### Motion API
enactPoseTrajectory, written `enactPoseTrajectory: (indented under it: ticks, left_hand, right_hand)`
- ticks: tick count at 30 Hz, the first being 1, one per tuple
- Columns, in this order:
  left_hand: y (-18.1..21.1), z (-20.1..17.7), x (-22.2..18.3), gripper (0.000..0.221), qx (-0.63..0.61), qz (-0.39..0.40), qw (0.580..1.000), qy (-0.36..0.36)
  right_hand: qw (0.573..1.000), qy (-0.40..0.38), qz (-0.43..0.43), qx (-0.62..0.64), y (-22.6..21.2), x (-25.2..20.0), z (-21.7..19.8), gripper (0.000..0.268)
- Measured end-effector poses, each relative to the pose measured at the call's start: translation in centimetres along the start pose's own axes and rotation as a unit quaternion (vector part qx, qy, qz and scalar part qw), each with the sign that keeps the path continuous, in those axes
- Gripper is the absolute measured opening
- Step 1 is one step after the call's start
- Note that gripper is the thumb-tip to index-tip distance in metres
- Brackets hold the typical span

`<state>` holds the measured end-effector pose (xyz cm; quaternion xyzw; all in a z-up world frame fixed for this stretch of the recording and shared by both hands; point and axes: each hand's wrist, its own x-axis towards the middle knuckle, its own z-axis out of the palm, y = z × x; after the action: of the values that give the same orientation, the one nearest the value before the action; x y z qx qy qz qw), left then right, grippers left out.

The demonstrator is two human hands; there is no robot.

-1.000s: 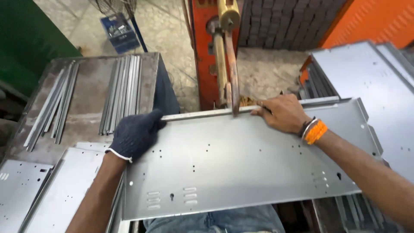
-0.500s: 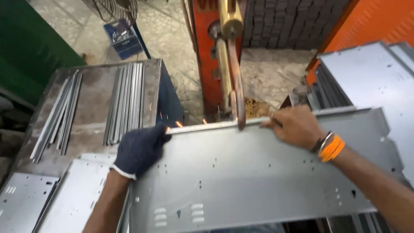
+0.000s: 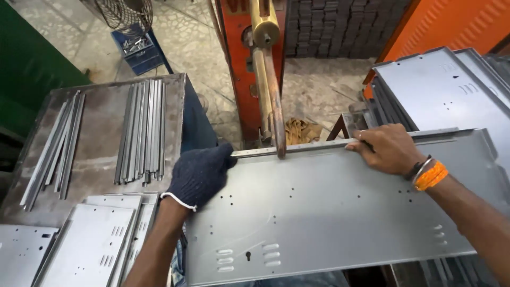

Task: Spot welding metal strips and brackets onto large rectangular metal sheets using an industrial welder.

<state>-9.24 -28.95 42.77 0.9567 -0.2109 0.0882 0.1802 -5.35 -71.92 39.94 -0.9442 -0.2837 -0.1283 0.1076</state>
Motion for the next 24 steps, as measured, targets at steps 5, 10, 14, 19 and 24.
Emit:
enactPoseTrajectory:
  ticks: [5, 10, 14, 19, 24]
  left_hand:
    - [-0.3, 1.0, -0.6, 0.013, -0.017, -0.002, 0.999, 0.028]
    - [0.7, 0.2, -0.3, 0.014, -0.003, 0.006, 1.000, 0.009]
    - [3.2, -0.2, 0.7, 0.023, -0.123, 0.017, 0.991, 0.055]
    - [4.1, 3.9, 2.2, 0.056, -0.347, -0.013, 0.932, 0.101]
    - [3.4, 6.3, 2.9, 0.067, -0.367, -0.005, 0.922, 0.122]
  right_hand:
    - [0.976, -0.168, 0.119, -0.070, 0.2, 0.2, 0.2, 0.040]
    - [0.996, -0.053, 0.059, -0.035, -0.2, -0.2, -1.2, 0.035]
    - [0.998, -0.013, 0.032, -0.043, 3.3, -1.3, -1.5, 0.040]
    - [0.981, -0.111, 0.136, -0.076, 8.3, -3.3, -2.2, 0.048]
    - [0.976, -0.128, 0.129, -0.124, 9.5, -4.1, -1.3, 0.048]
